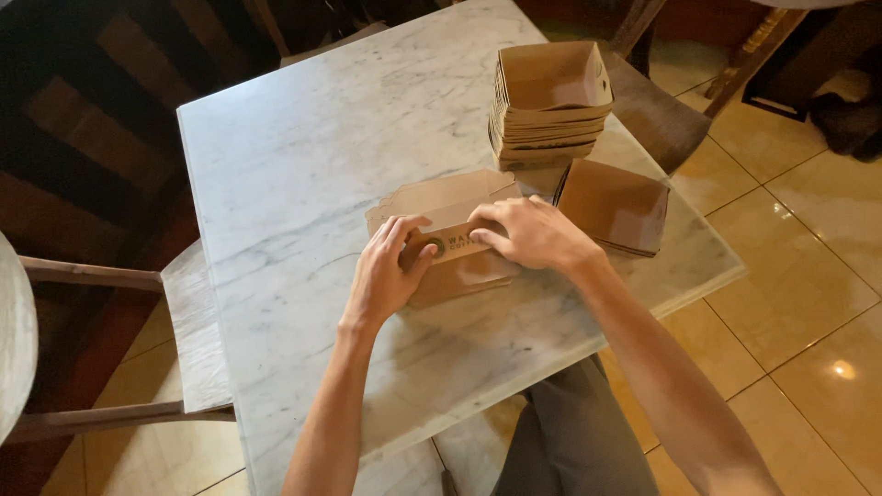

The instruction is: The person assembles a series of paper food boxes by folding the pre-creased cardboard flaps and tabs by hand on a marble table.

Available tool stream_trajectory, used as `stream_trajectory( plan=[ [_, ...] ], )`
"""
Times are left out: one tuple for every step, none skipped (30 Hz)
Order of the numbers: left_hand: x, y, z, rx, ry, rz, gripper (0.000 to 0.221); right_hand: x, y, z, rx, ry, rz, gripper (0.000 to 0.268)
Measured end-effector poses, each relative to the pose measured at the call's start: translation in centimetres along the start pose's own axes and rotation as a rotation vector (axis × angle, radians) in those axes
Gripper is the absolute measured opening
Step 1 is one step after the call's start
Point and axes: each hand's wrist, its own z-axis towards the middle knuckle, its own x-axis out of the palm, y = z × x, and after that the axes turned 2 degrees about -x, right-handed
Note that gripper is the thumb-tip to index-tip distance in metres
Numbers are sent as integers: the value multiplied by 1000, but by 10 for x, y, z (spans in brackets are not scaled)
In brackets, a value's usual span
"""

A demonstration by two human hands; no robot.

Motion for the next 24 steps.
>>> stream_trajectory(
  plan=[
    [4, 4, -1, 0, 1, 0, 34, -1, 3, 1, 1, 0, 1, 43],
    [7, 7, -1, 18, -5, 30, 25, -2, 6, 1, 50, 5, 1, 38],
    [10, 11, -2, 37, -11, 60, 17, -3, 9, 2, 98, 9, 1, 34],
    [9, 9, -4, 37, -10, 61, 17, -1, 10, 3, 98, 9, 2, 34],
    [7, 7, -4, 47, -28, 165, 13, 1, 10, 4, 127, 13, -19, 32],
    [6, 4, -4, 57, -46, 270, 12, 2, 11, 6, 156, 18, -39, 31],
    [6, 6, -5, 58, -46, 270, 12, 5, 11, 7, 157, 17, -40, 31],
    [7, 7, -5, 23, -46, 238, 16, 7, 10, 8, 158, -8, -108, 31],
    [7, 8, -6, -12, -44, 205, 19, 10, 10, 9, 161, -33, -175, 31],
    [9, 7, -6, -12, -43, 204, 19, 14, 10, 10, 163, -32, -175, 31],
    [8, 8, -6, -40, -15, 209, 22, 18, 10, 12, 153, -97, -301, 36],
    [7, 8, -5, -68, 12, 213, 26, 22, 11, 14, 142, -163, -426, 41],
    [8, 9, -6, -68, 10, 214, 26, 20, 18, 15, 140, -164, -427, 41],
    [10, 11, -6, -80, 15, 213, 25, 18, 26, 15, 95, -158, -236, 36],
    [11, 13, -6, -90, 21, 212, 25, 16, 33, 15, 50, -152, -44, 32],
    [11, 14, -5, -88, 21, 213, 25, 14, 33, 19, 50, -154, -43, 32],
    [12, 14, -6, -98, 29, 208, 25, 12, 33, 22, 127, -78, 29, 27],
    [13, 15, -6, -108, 38, 202, 25, 11, 33, 26, 204, -2, 101, 22],
    [13, 16, -7, -109, 41, 202, 25, 9, 30, 30, 206, 1, 103, 22],
    [13, 16, -7, -113, 44, 206, 26, 8, 27, 35, 215, 35, 72, 25],
    [13, 17, -6, -114, 49, 211, 27, 6, 23, 39, 227, 68, 44, 29],
    [13, 16, -8, -112, 54, 211, 27, 7, 24, 35, 231, 68, 47, 29],
    [11, 16, -7, -126, 65, 202, 27, 4, 24, 33, 208, 81, 6, 37],
    [9, 15, -7, -140, 76, 193, 27, 2, 25, 31, 186, 94, -35, 44]
  ],
)
